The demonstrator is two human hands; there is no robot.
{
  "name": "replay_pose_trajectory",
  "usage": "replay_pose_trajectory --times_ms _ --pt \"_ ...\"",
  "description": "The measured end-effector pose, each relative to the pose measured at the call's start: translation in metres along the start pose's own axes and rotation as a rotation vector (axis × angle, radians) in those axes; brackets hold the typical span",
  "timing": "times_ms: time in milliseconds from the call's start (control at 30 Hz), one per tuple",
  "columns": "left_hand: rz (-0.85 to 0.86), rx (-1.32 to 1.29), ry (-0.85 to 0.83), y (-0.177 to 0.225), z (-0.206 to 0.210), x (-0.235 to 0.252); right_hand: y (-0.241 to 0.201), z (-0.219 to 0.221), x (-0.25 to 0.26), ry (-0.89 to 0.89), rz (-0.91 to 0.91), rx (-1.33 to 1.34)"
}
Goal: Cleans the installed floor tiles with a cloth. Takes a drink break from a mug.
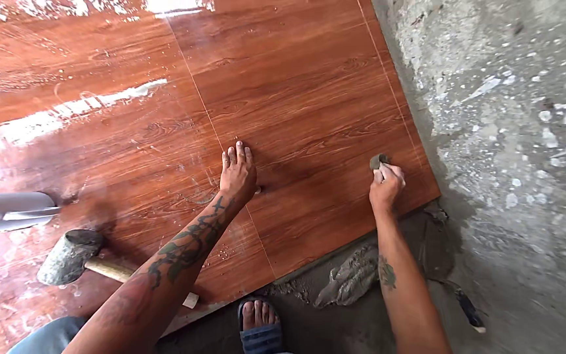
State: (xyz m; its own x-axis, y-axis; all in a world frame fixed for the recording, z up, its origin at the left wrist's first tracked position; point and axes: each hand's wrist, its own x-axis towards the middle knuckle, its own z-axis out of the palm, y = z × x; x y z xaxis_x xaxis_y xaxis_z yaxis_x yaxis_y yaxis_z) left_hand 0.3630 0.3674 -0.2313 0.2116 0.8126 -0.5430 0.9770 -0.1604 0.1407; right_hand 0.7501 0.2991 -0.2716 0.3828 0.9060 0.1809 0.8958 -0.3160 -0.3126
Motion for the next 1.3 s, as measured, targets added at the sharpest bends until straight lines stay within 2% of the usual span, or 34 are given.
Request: replay_pose_trajectory --times_ms 67,133,233,300,433,500,567,667,800,867,933,967,1033,1100,1200,1267,1300 --pt "0.017 -0.026 0.063 -0.002 0.009 -0.010 -0.025 0.017 0.005 0.025 -0.042 0.047" --pt "0.112 -0.062 0.208 -0.001 0.035 -0.038 -0.048 0.032 -0.002 0.018 -0.142 0.082" --pt "0.325 -0.180 0.230 0.013 0.103 -0.104 -0.065 0.040 -0.030 -0.008 -0.277 0.129" --pt "0.404 -0.186 0.272 0.014 0.143 -0.135 -0.078 0.033 -0.059 -0.092 -0.385 0.149" --pt "0.475 -0.090 0.354 -0.005 0.168 -0.143 -0.086 0.016 -0.124 -0.293 -0.693 0.242" --pt "0.500 -0.086 0.372 -0.012 0.169 -0.141 -0.091 0.016 -0.135 -0.336 -0.856 0.293" --pt "0.500 -0.097 0.394 -0.013 0.170 -0.141 -0.117 0.027 -0.124 -0.363 -0.976 0.327" --pt "0.477 -0.094 0.409 -0.011 0.171 -0.142 -0.194 0.066 -0.080 -0.336 -1.026 0.351" --pt "0.449 -0.101 0.394 -0.011 0.174 -0.147 -0.314 0.131 0.019 -0.220 -0.884 0.303" --pt "0.448 -0.104 0.398 -0.014 0.174 -0.148 -0.369 0.145 0.063 -0.246 -0.776 0.224" --pt "0.444 -0.111 0.399 -0.015 0.174 -0.148 -0.392 0.148 0.074 -0.264 -0.740 0.212" --pt "0.443 -0.121 0.397 -0.014 0.174 -0.149 -0.385 0.143 0.064 -0.264 -0.768 0.240" --pt "0.449 -0.143 0.396 -0.015 0.173 -0.147 -0.338 0.118 0.021 -0.299 -0.881 0.305" --pt "0.458 -0.158 0.396 -0.015 0.173 -0.147 -0.259 0.087 -0.045 -0.398 -0.960 0.317" --pt "0.468 -0.179 0.403 -0.015 0.177 -0.145 -0.144 0.036 -0.121 -0.497 -0.960 0.307" --pt "0.462 -0.170 0.410 -0.015 0.178 -0.146 -0.105 0.015 -0.139 -0.503 -1.049 0.284" --pt "0.458 -0.166 0.409 -0.014 0.178 -0.147 -0.101 0.014 -0.138 -0.486 -1.111 0.280"
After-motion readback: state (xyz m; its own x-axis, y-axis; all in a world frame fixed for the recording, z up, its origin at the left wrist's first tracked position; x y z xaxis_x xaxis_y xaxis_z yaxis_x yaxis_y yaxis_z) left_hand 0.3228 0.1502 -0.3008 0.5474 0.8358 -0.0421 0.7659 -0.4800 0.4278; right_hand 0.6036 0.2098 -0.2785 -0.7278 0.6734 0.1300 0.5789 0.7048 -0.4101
